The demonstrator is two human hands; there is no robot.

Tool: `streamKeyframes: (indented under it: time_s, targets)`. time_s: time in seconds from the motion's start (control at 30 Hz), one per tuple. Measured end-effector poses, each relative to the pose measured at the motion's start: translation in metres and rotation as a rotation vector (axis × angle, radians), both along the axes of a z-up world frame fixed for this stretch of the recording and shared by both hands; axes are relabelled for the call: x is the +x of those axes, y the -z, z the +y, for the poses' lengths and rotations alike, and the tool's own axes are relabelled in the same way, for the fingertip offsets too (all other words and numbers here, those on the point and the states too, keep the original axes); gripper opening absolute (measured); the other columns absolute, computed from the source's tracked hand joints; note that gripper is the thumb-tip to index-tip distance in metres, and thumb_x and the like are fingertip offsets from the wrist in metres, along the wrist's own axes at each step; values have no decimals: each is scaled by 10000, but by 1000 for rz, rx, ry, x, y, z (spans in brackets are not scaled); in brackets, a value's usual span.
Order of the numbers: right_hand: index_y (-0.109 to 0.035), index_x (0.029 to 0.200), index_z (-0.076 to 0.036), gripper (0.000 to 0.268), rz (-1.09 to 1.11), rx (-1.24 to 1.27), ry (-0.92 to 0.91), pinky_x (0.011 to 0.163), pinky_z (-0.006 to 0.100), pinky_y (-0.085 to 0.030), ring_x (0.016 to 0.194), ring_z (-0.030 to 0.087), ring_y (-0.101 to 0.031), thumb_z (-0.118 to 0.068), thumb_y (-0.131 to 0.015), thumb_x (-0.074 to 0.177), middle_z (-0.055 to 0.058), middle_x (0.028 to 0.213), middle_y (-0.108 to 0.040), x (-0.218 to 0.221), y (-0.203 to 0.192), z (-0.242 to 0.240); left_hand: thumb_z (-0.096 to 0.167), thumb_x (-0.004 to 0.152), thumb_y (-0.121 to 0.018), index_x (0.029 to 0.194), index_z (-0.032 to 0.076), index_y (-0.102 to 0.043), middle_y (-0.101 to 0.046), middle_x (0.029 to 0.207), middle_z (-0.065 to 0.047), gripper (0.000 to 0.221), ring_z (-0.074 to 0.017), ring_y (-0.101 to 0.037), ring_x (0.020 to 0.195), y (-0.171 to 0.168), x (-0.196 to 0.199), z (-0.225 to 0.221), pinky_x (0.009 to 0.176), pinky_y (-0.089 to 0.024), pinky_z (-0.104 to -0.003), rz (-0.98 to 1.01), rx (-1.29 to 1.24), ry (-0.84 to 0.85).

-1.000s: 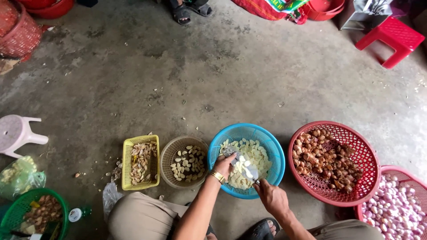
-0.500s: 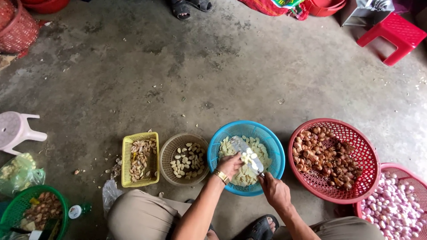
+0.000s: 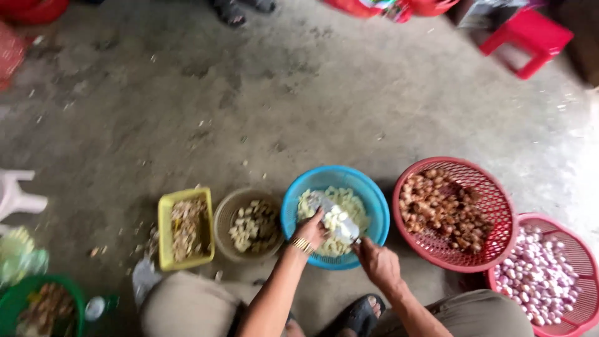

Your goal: Slicing garlic cloves into a blue plastic bowl using a knife while sitting on the floor.

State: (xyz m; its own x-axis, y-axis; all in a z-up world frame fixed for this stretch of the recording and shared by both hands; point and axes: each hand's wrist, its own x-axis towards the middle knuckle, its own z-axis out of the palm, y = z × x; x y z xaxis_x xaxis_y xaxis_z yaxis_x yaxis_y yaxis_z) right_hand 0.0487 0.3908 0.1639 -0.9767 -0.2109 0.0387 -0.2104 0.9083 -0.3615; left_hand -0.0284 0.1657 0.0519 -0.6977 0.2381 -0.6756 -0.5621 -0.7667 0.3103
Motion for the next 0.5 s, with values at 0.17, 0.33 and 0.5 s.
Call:
streamKeyframes:
  time_s: [0.17, 0.33, 0.5]
  targets:
    - [-627, 1025, -165, 323, -110, 42, 121, 516, 472, -519, 573, 348, -693, -479, -575, 968, 122, 711, -736, -1, -15, -9, 208, 868, -743, 999, -27, -731, -729, 846, -113, 269, -196, -649, 713, -56, 23, 21, 626, -535, -288, 108, -615, -73]
    - [-641, 1067, -177, 351, -219, 51, 151, 588, 483, -543, 695, 378, -726, -501, -535, 982, 115, 810, -770, -4, -18, -11, 73, 829, -638, 801, 155, -747, -711, 701, -5, 140, -136, -611, 625, -63, -15, -39, 583, -531, -246, 299, -1312, -147]
    - [-633, 1011, -133, 368, -198, 32, 141, 534, 454, -537, 588, 352, -715, -493, -565, 977, 131, 684, -736, -6, -13, -9, 82, 926, -617, 1015, 172, -699, -676, 1030, -83, 151, -250, -649, 897, 9, -28, -175, 763, -540, -386, -142, -1825, -40]
